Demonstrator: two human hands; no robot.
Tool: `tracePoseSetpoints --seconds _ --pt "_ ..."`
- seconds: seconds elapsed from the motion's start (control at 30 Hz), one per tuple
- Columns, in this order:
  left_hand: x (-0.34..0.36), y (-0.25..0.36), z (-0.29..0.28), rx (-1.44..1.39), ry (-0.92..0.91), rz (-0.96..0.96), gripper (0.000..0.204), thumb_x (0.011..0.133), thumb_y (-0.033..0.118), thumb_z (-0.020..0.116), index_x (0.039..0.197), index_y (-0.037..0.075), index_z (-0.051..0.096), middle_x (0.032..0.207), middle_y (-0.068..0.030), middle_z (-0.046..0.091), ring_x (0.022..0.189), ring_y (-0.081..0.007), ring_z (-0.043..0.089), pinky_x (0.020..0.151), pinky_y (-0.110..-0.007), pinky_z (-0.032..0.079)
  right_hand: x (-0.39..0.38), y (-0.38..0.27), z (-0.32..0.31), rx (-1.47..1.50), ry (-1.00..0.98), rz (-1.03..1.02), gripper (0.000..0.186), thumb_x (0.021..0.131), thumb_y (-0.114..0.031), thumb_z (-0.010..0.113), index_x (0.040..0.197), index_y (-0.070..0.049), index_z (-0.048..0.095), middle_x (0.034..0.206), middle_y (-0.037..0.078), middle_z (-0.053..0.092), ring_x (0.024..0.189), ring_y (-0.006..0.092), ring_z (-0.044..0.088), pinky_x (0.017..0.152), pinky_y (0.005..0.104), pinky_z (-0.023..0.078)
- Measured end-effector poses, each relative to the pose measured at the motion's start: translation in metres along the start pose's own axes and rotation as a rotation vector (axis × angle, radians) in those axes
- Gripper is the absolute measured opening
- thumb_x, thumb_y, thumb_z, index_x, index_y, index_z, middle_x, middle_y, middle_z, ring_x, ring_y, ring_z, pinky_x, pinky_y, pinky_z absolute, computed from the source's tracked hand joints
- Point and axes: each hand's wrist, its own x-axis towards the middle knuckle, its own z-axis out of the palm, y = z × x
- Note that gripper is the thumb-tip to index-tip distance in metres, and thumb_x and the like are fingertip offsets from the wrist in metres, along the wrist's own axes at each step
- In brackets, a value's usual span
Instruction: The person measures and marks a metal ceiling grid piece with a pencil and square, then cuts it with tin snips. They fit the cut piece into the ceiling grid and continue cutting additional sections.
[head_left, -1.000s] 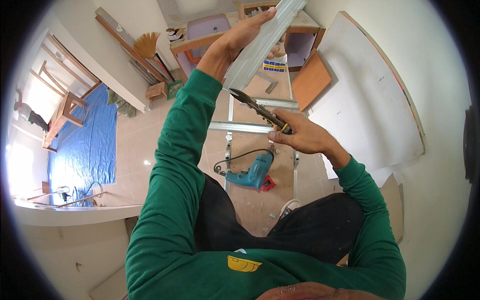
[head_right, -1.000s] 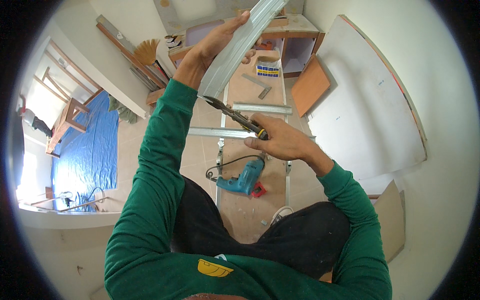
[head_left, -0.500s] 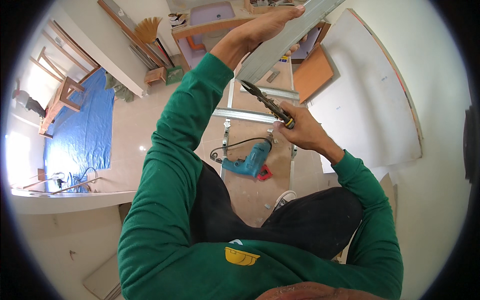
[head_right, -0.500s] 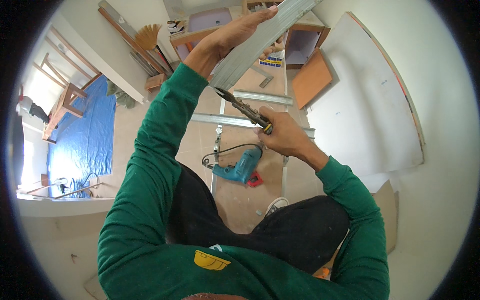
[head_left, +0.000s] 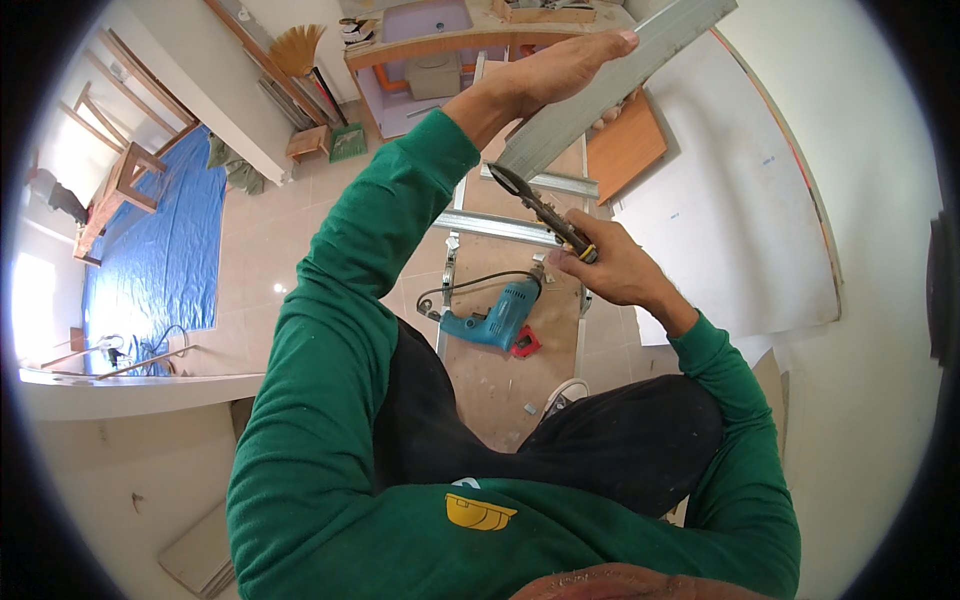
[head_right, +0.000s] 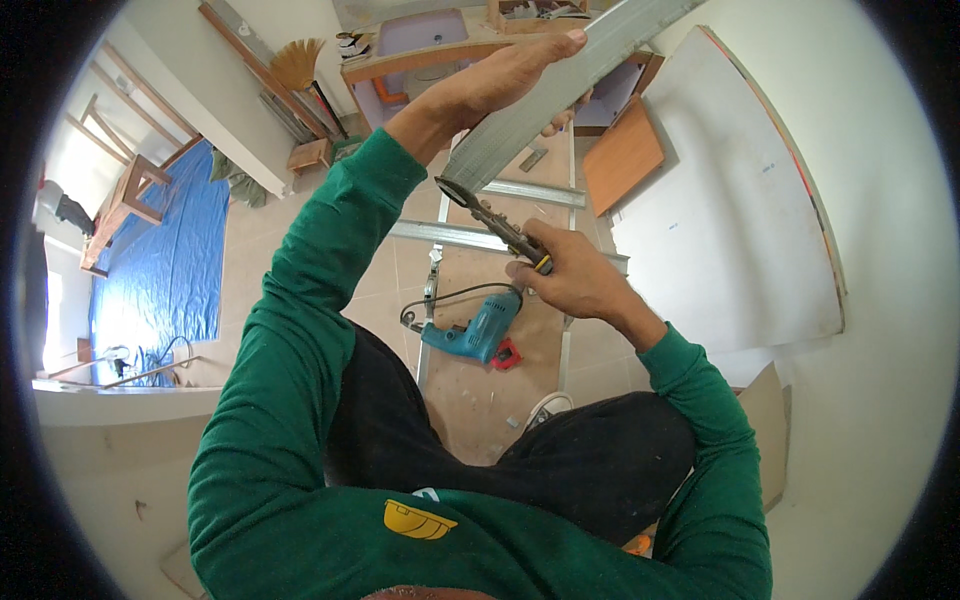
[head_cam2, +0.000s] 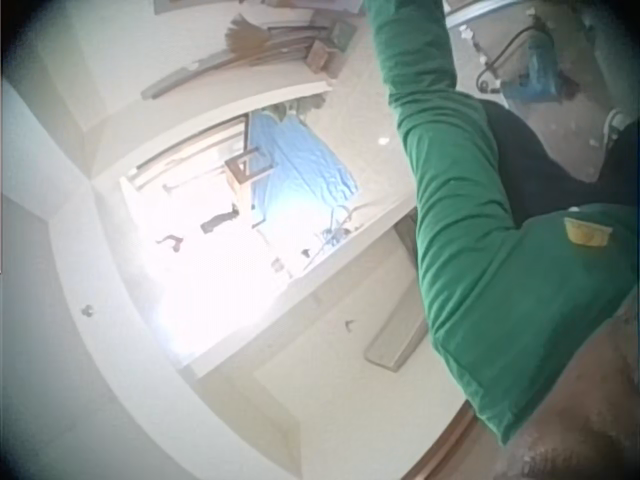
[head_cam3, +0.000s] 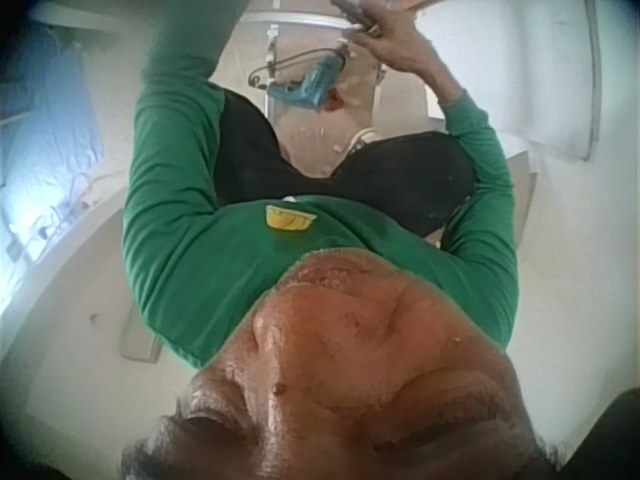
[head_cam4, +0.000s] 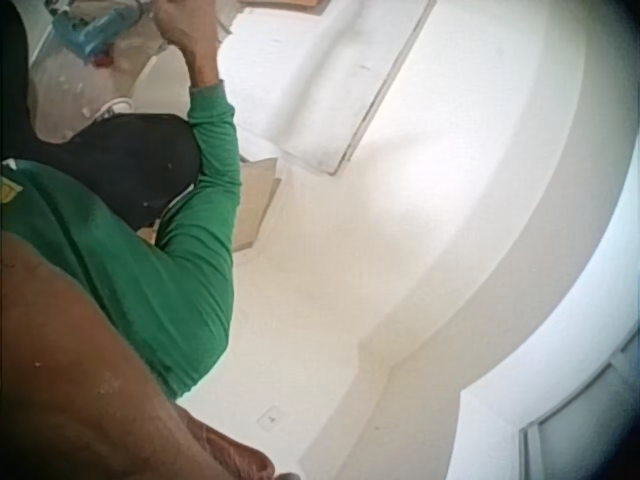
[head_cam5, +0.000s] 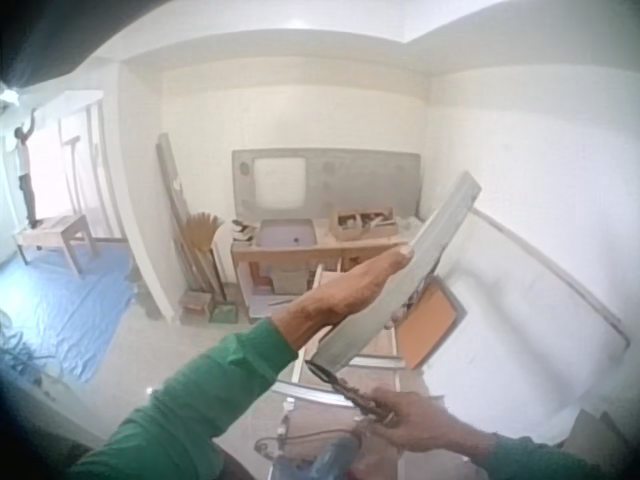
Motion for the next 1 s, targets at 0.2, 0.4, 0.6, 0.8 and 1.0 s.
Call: tracePoseSetpoints --seconds 0.2,0.4,0.6,0.8,1.0 --pt "-0.001 -0.001 -0.001 0.016 -0.012 -0.048 0.078 0.111 0.066 0.041 0.138 -0.004 0.061 0.102 -0.0145 0.070 0.079 -0.0161 0.074 0.064 -0.027 0.066 0.001 0.007 0.002 -0.039 0.017 -0.002 0.031 0.096 -0.027 0.074 0.101 0.000 0.061 0.077 0.019 0.059 0.073 0.0340 0.058 0.073 0.0461 0.048" --pt "0.002 0.000 -0.007 -0.024 -0.014 -0.049 0.073 0.111 0.063 0.044 0.140 -0.002 0.060 0.107 -0.0156 0.071 0.085 -0.0184 0.075 0.073 -0.031 0.067 0.001 0.022 0.013 -0.110 -0.011 0.056 0.034 0.094 -0.030 0.075 0.104 0.002 0.065 0.086 0.024 0.067 0.079 0.0426 0.065 0.074 0.0490 0.052" --pt "0.001 0.018 -0.031 -0.195 0.013 0.184 0.063 0.110 0.049 0.057 0.149 0.001 0.046 0.120 -0.0158 0.068 0.093 -0.0193 0.075 0.080 -0.035 0.067 -0.006 0.063 0.009 0.042 0.140 0.212 0.042 0.091 -0.033 0.079 0.108 0.003 0.066 0.096 0.020 0.070 0.091 0.0305 0.069 0.082 0.0430 0.053" --pt "0.000 0.038 -0.062 -0.091 0.159 0.186 0.078 0.099 0.048 0.078 0.148 -0.002 0.044 0.119 -0.0188 0.068 0.092 -0.0238 0.078 0.073 -0.038 0.068 0.003 0.062 -0.048 0.638 0.533 0.234 0.030 0.095 -0.028 0.079 0.107 -0.006 0.064 0.087 0.004 0.065 0.079 0.0148 0.064 0.071 0.0304 0.052" --pt "0.007 0.052 -0.040 0.168 0.174 0.186 0.108 0.080 0.058 0.093 0.155 0.000 0.040 0.122 -0.0226 0.067 0.105 -0.0257 0.075 0.079 -0.038 0.065 0.031 -0.011 -0.139 0.865 0.701 -0.136 0.034 0.102 -0.035 0.076 0.109 -0.004 0.065 0.089 0.004 0.065 0.081 0.0139 0.065 0.077 0.0299 0.056"
